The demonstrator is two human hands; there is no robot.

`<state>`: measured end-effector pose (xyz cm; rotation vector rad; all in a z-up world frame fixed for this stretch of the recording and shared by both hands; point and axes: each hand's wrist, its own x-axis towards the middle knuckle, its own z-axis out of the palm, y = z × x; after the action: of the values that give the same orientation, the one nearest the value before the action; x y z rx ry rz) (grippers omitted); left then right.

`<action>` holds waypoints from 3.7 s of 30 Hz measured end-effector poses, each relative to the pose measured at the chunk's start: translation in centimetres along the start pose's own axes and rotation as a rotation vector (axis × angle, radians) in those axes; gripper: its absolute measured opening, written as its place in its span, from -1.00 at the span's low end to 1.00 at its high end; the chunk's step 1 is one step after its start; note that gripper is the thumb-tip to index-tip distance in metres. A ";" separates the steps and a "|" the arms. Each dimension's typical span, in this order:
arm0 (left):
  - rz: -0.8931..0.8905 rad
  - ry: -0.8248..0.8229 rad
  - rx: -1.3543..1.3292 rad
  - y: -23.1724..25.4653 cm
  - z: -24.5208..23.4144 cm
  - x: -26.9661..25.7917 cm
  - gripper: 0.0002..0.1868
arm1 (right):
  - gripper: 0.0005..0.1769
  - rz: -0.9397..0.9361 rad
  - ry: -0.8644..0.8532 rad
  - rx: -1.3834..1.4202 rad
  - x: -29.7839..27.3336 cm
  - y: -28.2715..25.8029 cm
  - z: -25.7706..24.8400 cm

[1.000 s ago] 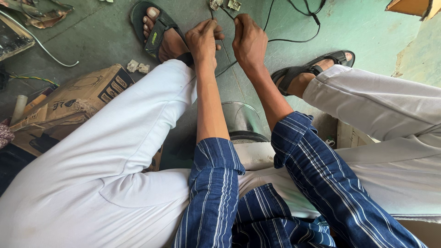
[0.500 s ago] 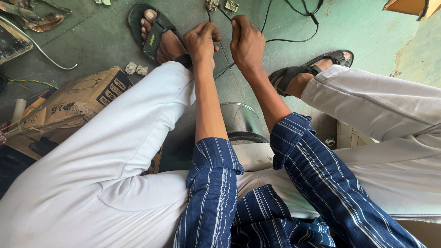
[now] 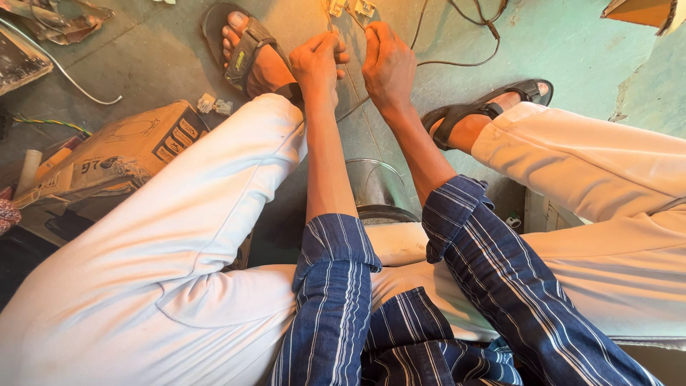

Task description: The person retrieves small electrical components from a cardboard box and connects wires to them using a screwdriver. The person sits on the floor and repeatedly picks up components, twists wires, and secures them with the screwdriver.

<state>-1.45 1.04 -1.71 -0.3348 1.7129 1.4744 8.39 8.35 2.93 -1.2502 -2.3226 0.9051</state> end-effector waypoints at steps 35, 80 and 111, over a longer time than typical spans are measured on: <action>-0.051 0.001 -0.010 -0.2 0.0 0.1 -0.75 | -0.85 -0.024 0.022 0.010 0.0 0.3 0.2; 0.061 -0.110 0.093 0.0 2.8 -4.1 -0.79 | -0.84 0.168 0.202 0.007 -0.4 3.3 -3.7; -0.049 -0.037 0.307 0.4 3.9 -5.8 -0.78 | -0.94 -0.100 0.069 -0.004 1.5 3.1 -4.5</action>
<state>3.46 2.93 2.83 -0.1824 1.8538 1.1534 12.07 12.53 4.14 -1.1382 -2.3112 0.8114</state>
